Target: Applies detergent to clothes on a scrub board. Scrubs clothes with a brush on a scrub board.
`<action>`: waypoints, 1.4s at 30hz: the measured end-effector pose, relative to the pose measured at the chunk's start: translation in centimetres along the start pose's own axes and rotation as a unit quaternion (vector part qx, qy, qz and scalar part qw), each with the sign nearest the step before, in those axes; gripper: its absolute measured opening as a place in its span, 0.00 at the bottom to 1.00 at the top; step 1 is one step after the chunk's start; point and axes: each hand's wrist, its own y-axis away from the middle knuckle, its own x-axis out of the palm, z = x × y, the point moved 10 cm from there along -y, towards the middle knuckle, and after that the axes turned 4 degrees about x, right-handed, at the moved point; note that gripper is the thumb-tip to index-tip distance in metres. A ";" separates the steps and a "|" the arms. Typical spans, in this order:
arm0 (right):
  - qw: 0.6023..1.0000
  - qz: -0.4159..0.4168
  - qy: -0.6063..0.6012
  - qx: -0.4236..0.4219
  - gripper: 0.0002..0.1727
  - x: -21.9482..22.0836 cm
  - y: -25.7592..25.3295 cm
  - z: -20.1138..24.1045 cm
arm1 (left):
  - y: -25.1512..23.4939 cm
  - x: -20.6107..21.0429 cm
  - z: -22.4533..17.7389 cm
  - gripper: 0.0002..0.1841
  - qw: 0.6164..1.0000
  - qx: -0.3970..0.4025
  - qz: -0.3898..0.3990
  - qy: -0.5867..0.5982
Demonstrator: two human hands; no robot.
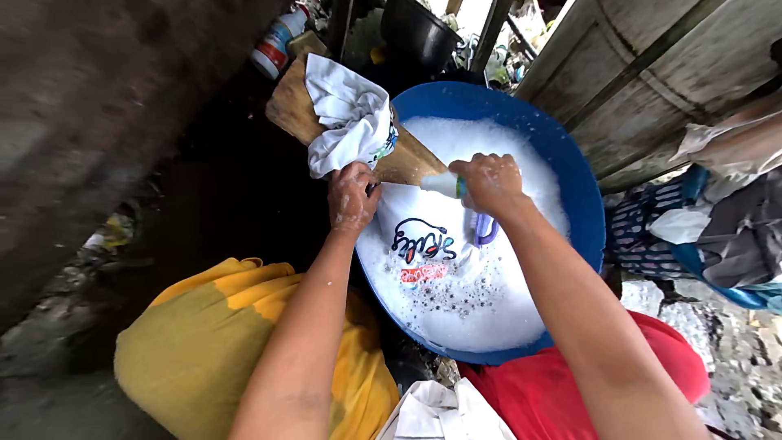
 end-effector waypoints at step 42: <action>0.994 0.036 0.061 0.082 0.23 2.3 -0.4 -5.7 | 0.0 0.2 0.2 0.12 1.000 -0.012 0.011 -0.005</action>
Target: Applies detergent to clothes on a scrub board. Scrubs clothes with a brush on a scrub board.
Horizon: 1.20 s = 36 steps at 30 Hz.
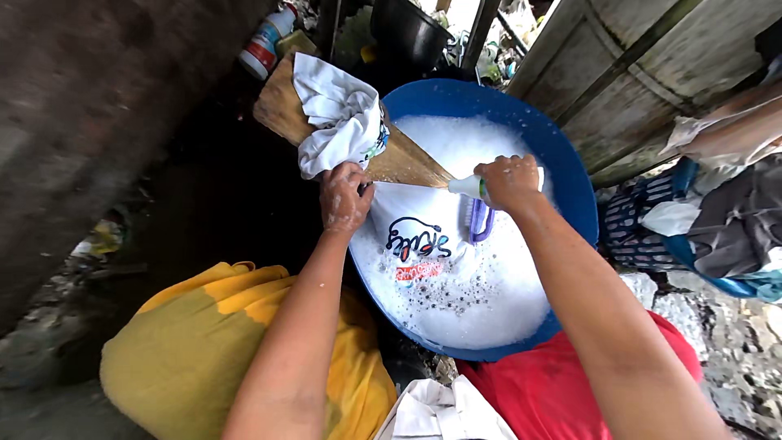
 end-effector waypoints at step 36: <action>1.000 0.002 -0.010 -0.029 0.22 0.8 1.2 1.4 | 0.0 -0.1 -0.1 0.11 1.000 0.009 -0.008 0.004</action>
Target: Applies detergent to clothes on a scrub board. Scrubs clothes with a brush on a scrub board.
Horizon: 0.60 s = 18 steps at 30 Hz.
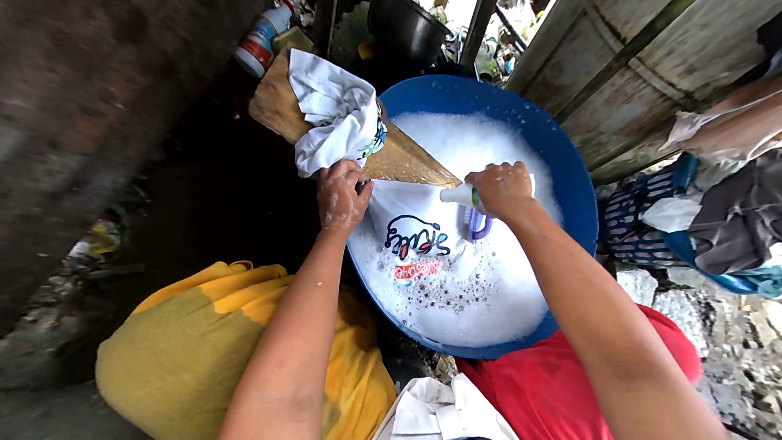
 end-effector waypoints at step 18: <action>0.999 -0.021 -0.009 0.037 0.20 -0.7 -0.7 -1.0 | 0.0 0.1 0.1 0.11 1.000 0.004 -0.009 -0.003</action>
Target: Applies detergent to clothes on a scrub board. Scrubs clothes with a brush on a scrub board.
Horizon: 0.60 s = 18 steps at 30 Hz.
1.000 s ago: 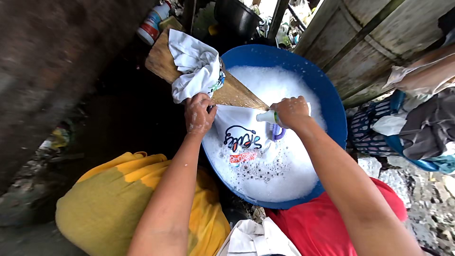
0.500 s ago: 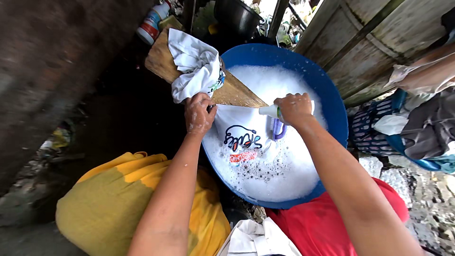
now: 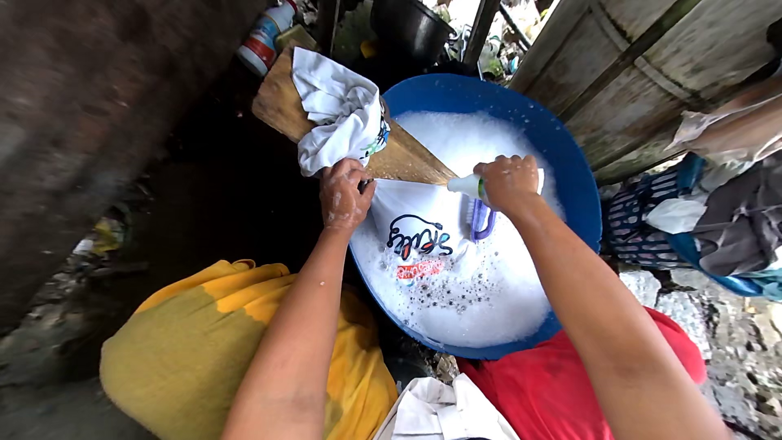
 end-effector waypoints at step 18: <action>0.992 -0.065 -0.008 -0.107 0.23 -4.8 1.7 9.6 | -0.1 0.1 0.1 0.12 1.000 -0.001 0.012 -0.001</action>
